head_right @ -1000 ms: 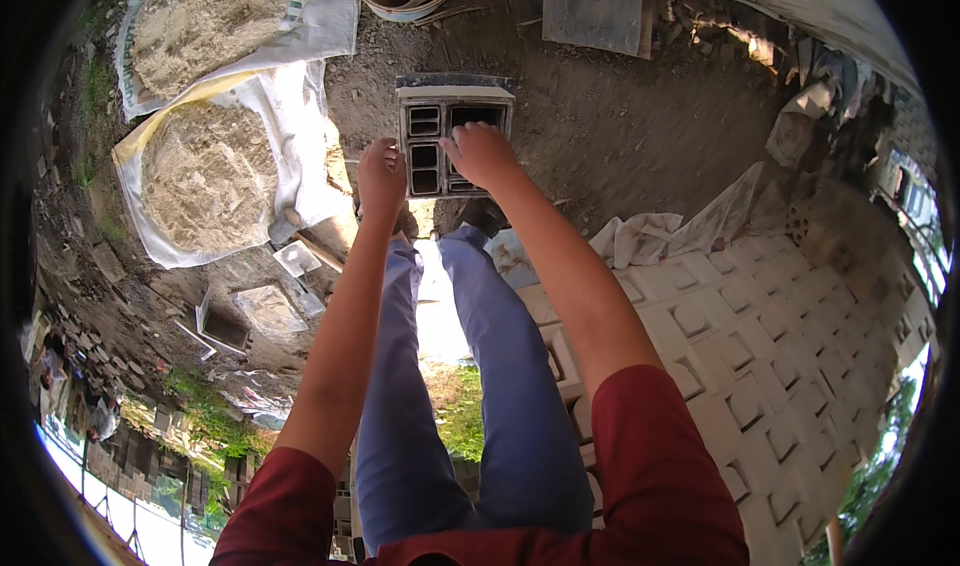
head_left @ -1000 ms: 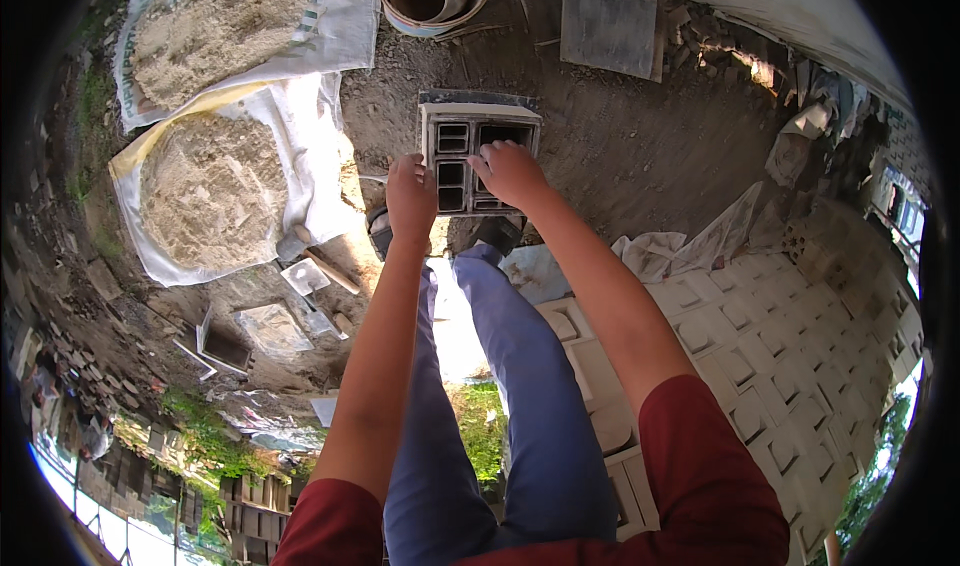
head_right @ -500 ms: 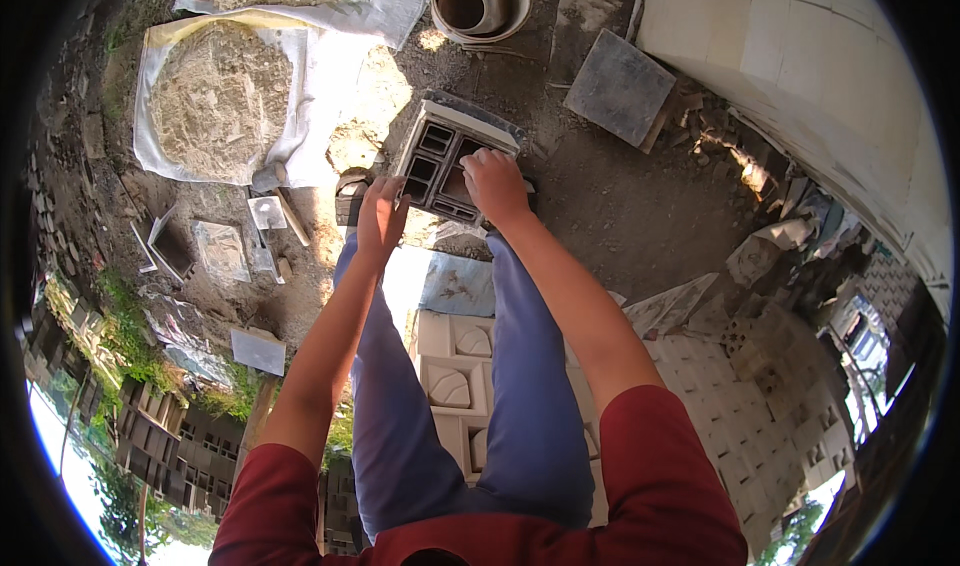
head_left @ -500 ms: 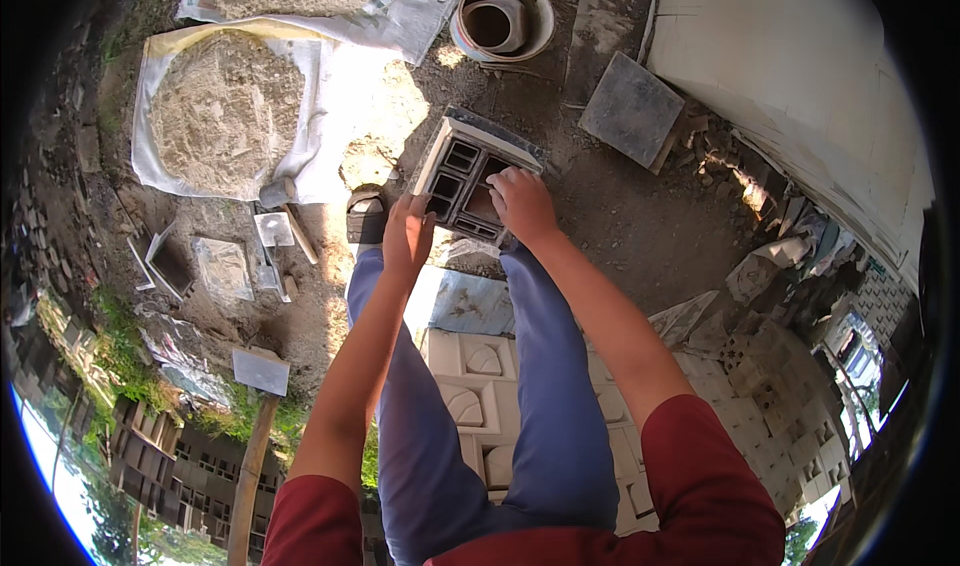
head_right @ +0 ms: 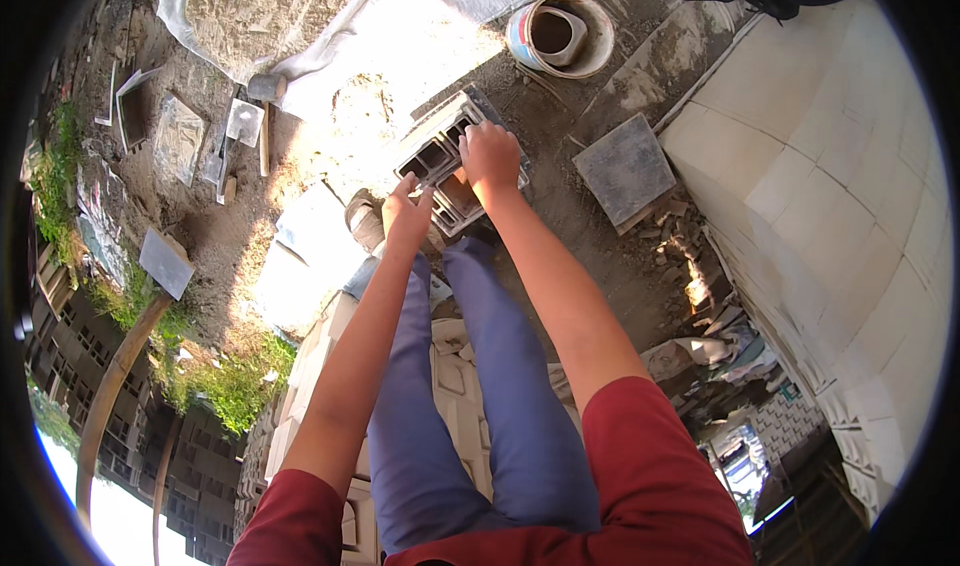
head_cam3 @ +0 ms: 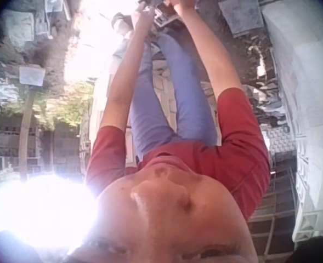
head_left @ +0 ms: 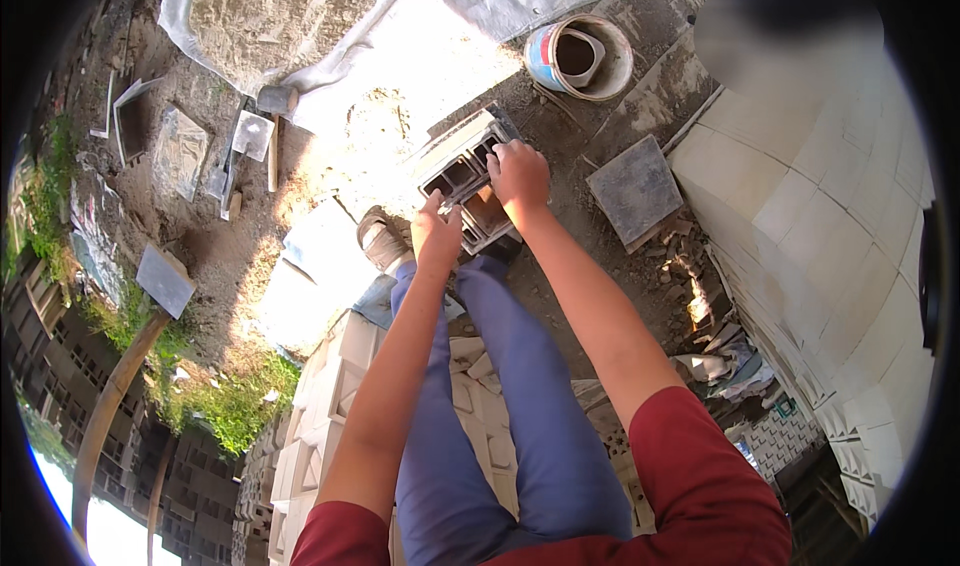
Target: The person cleans the interior of a decorative concrete block by hand, then uses a hammer to tap a chisel inside the block to remove excess material.
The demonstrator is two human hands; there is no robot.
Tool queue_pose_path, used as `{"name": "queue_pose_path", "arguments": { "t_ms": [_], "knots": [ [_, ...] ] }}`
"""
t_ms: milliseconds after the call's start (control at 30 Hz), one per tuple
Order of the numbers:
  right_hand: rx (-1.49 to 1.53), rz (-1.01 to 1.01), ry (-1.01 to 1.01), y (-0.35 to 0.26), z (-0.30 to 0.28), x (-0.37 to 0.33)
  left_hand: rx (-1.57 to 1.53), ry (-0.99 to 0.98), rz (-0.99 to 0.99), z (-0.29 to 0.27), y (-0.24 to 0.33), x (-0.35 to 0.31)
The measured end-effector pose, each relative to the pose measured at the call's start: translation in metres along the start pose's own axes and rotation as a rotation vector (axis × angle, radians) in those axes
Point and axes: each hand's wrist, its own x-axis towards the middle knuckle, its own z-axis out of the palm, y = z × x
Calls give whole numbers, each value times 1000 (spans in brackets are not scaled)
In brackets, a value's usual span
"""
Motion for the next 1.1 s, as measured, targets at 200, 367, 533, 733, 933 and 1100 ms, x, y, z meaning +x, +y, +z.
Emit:
{"name": "queue_pose_path", "arguments": {
  "t_ms": [200,367,533,733,933,1100],
  "knots": [
    [-37,-75,-4,0,4,2,-347,-27,-117,17,-5,7],
    [-30,-114,-30,0,7,4,-653,8,-199,22,-2,17],
    [-47,-160,-29,8,13,12,-655,-84,-196,22,-3,25],
    [-71,-198,-55,11,21,18,-649,-66,-173,33,-14,30],
    [-104,-232,-46,14,21,19,-605,19,-118,41,-10,28],
    [-91,-234,-40,13,20,18,-630,29,-127,39,-12,30]
  ]
}}
